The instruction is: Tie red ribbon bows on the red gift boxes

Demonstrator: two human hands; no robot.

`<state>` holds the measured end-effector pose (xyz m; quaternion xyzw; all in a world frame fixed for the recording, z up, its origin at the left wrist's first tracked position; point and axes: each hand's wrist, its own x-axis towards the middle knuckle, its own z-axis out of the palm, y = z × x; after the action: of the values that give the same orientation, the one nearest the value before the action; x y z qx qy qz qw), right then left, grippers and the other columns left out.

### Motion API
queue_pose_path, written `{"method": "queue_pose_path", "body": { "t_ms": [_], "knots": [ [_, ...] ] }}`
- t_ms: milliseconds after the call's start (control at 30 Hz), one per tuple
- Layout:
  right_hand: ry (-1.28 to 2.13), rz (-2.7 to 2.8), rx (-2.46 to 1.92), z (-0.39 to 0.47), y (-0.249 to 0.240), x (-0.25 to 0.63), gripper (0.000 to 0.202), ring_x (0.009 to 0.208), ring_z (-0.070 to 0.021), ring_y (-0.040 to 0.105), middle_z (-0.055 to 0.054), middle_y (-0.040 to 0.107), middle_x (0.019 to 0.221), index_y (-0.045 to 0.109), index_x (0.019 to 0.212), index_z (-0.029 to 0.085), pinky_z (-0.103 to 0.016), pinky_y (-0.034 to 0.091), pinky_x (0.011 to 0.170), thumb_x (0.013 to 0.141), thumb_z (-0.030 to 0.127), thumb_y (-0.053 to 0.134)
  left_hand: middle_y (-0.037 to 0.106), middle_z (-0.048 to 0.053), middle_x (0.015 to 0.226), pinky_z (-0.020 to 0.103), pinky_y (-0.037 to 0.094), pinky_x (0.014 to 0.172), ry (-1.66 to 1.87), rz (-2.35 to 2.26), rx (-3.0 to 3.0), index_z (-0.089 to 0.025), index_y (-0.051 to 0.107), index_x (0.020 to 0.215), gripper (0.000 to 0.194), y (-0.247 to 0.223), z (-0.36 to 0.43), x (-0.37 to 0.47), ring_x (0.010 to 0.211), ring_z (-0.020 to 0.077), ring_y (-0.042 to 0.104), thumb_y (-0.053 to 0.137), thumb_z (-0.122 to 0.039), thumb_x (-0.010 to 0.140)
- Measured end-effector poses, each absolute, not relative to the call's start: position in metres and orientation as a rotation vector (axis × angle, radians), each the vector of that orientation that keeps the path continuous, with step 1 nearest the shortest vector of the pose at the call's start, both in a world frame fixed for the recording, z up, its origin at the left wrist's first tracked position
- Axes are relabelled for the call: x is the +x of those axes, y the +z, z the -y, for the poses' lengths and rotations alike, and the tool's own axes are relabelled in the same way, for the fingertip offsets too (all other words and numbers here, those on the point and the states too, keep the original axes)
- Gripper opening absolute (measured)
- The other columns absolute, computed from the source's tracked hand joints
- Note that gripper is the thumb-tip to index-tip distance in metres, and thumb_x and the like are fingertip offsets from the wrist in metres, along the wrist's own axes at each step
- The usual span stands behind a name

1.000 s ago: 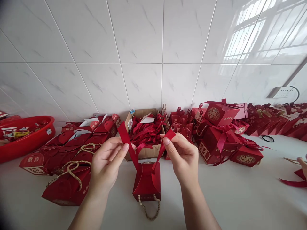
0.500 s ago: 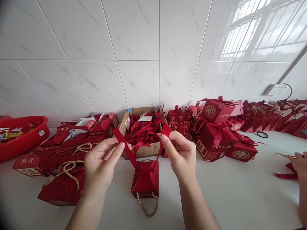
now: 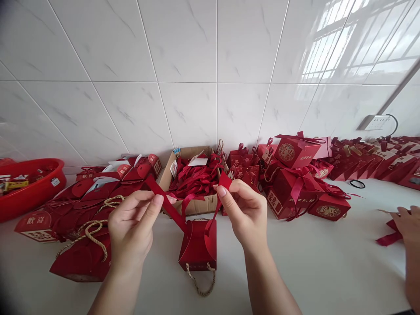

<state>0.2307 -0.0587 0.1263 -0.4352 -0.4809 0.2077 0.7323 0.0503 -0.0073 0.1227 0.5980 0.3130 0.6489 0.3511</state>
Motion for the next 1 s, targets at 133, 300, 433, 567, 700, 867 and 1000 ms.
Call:
{"method": "queue_pose_path", "body": {
  "t_ms": [133, 300, 433, 567, 700, 867, 1000],
  "knots": [
    [0.425, 1.048, -0.961, 0.057, 0.123, 0.231, 0.023, 0.051, -0.0094, 0.038, -0.001, 0.055, 0.063, 0.061, 0.064, 0.018, -0.025, 0.031, 0.047, 0.081, 0.034, 0.067, 0.065, -0.002, 0.065, 0.02, 0.051, 0.059, 1.697, -0.806, 1.556, -0.02, 0.066, 0.077, 0.009, 0.123, 0.008, 0.05, 0.061, 0.0114, 0.061, 0.071, -0.027, 0.077],
    [0.388, 1.042, -0.975, 0.056, 0.121, 0.231, 0.024, 0.052, -0.0105, 0.041, -0.001, 0.056, 0.063, 0.061, 0.064, 0.019, -0.026, 0.034, 0.047, 0.08, 0.034, 0.068, 0.063, -0.002, 0.063, 0.02, 0.051, 0.059, 1.708, -0.802, 1.561, -0.019, 0.066, 0.077, 0.01, 0.122, 0.008, 0.05, 0.061, 0.0117, 0.061, 0.071, -0.027, 0.077],
    [0.425, 1.033, -0.883, 0.054, 0.122, 0.229, 0.016, 0.067, -0.0145, 0.056, -0.002, 0.06, 0.069, 0.064, 0.07, 0.02, -0.027, 0.046, 0.061, 0.082, 0.031, 0.067, 0.066, 0.0, 0.066, 0.024, 0.054, 0.064, 1.655, -0.795, 1.547, -0.019, 0.066, 0.08, 0.011, 0.122, 0.008, 0.05, 0.063, 0.0141, 0.064, 0.071, -0.028, 0.077],
    [0.644, 1.068, -0.881, 0.051, 0.125, 0.227, 0.015, 0.054, -0.0118, 0.057, 0.0, 0.06, 0.062, 0.063, 0.078, 0.019, -0.024, 0.047, 0.052, 0.085, 0.032, 0.062, 0.071, 0.003, 0.072, 0.026, 0.056, 0.063, 1.458, -0.765, 1.654, -0.019, 0.07, 0.082, 0.01, 0.122, 0.008, 0.05, 0.067, 0.0171, 0.068, 0.071, -0.028, 0.077],
    [0.77, 1.253, -1.005, 0.048, 0.126, 0.223, 0.016, 0.043, -0.0082, 0.048, 0.001, 0.058, 0.056, 0.067, 0.085, 0.016, -0.019, 0.039, 0.039, 0.082, 0.032, 0.065, 0.074, 0.003, 0.075, 0.028, 0.056, 0.065, 1.275, -0.728, 1.858, -0.022, 0.075, 0.079, 0.005, 0.123, 0.008, 0.053, 0.069, 0.0187, 0.069, 0.072, -0.025, 0.076],
    [0.821, 1.403, -0.938, 0.049, 0.126, 0.222, 0.018, 0.054, -0.0094, 0.053, -0.001, 0.062, 0.068, 0.073, 0.087, 0.018, -0.02, 0.044, 0.047, 0.084, 0.03, 0.061, 0.075, 0.003, 0.08, 0.026, 0.056, 0.067, 1.211, -0.763, 1.847, -0.023, 0.075, 0.078, 0.004, 0.124, 0.006, 0.056, 0.073, 0.0186, 0.069, 0.072, -0.025, 0.076],
    [0.848, 1.504, -0.915, 0.051, 0.126, 0.223, 0.02, 0.061, -0.0121, 0.054, -0.003, 0.063, 0.068, 0.072, 0.088, 0.016, -0.024, 0.048, 0.054, 0.087, 0.029, 0.057, 0.075, 0.003, 0.081, 0.024, 0.055, 0.066, 1.221, -0.746, 1.803, -0.023, 0.075, 0.08, 0.005, 0.126, 0.005, 0.056, 0.075, 0.0175, 0.069, 0.072, -0.024, 0.077]
  ]
}}
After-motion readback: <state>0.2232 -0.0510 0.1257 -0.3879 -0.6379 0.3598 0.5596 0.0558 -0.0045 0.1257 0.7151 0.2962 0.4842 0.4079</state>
